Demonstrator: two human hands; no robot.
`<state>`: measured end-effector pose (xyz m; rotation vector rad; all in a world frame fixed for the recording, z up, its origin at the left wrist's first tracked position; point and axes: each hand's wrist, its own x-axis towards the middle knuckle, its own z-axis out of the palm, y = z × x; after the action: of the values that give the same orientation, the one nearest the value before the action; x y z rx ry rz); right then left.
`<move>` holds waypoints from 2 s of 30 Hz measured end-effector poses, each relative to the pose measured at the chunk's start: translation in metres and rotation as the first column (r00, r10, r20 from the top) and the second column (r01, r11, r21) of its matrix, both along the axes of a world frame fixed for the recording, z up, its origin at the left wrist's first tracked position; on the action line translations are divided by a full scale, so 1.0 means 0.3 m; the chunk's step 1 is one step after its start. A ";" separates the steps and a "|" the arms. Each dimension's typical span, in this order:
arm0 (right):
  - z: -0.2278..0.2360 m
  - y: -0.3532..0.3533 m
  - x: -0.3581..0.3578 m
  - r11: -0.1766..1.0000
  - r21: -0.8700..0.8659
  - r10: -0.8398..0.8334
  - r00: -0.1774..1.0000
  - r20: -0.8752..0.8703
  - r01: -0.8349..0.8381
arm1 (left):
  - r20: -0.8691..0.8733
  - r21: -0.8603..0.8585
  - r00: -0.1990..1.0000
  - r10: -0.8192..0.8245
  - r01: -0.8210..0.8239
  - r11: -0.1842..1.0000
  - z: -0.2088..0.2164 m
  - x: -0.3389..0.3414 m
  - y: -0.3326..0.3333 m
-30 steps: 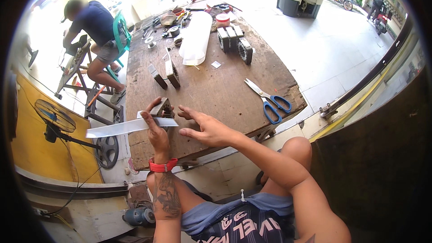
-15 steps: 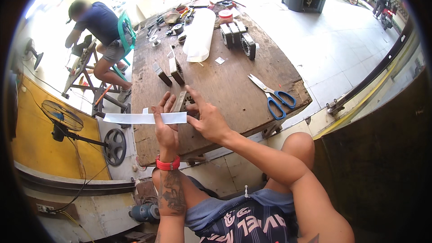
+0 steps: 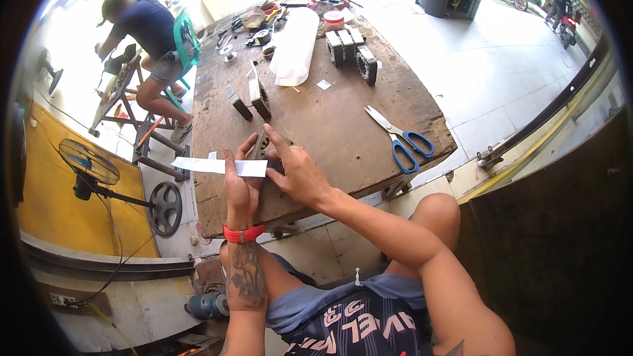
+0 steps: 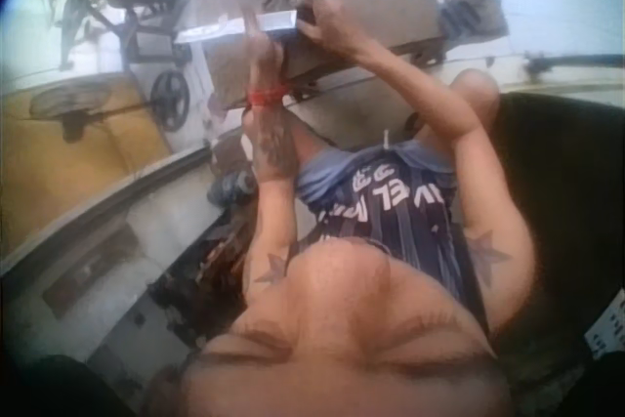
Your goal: The person cuts small rectangular pieces from a white strip using scissors and inserts them into the slots of a circular stator-like component. The person repeats this process, handling the stator and cutting additional pieces to fill the slots.
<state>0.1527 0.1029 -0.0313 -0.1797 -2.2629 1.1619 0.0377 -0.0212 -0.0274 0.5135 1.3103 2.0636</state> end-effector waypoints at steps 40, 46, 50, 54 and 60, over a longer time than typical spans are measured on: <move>0.056 0.303 0.099 0.775 -0.626 0.035 0.981 0.191 0.094 | -0.743 -0.667 0.545 -0.388 -0.563 0.487 0.239 -0.142 -0.141; 0.041 0.322 0.175 0.389 -0.921 0.100 0.994 0.039 -0.003 | -0.742 -0.570 0.291 -0.604 -0.748 0.340 0.235 -0.023 -0.026; 0.073 0.315 0.192 0.313 -0.945 0.153 0.987 -0.051 -0.097 | -0.937 -0.349 0.264 -0.230 -0.672 0.653 0.229 0.061 0.001; 0.095 0.230 0.138 0.317 -0.923 0.245 0.959 -0.144 -0.220 | 0.064 0.016 0.998 -0.009 0.008 1.000 0.116 0.175 0.132; 0.114 0.473 -0.007 0.923 0.119 -0.384 0.899 0.210 0.366 | 0.195 0.273 0.973 -0.126 0.070 0.959 0.023 0.133 0.093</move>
<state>0.1505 0.2448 0.0029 -0.7215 -2.3259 0.8825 0.0777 0.0067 -0.0206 0.4495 0.8742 2.1548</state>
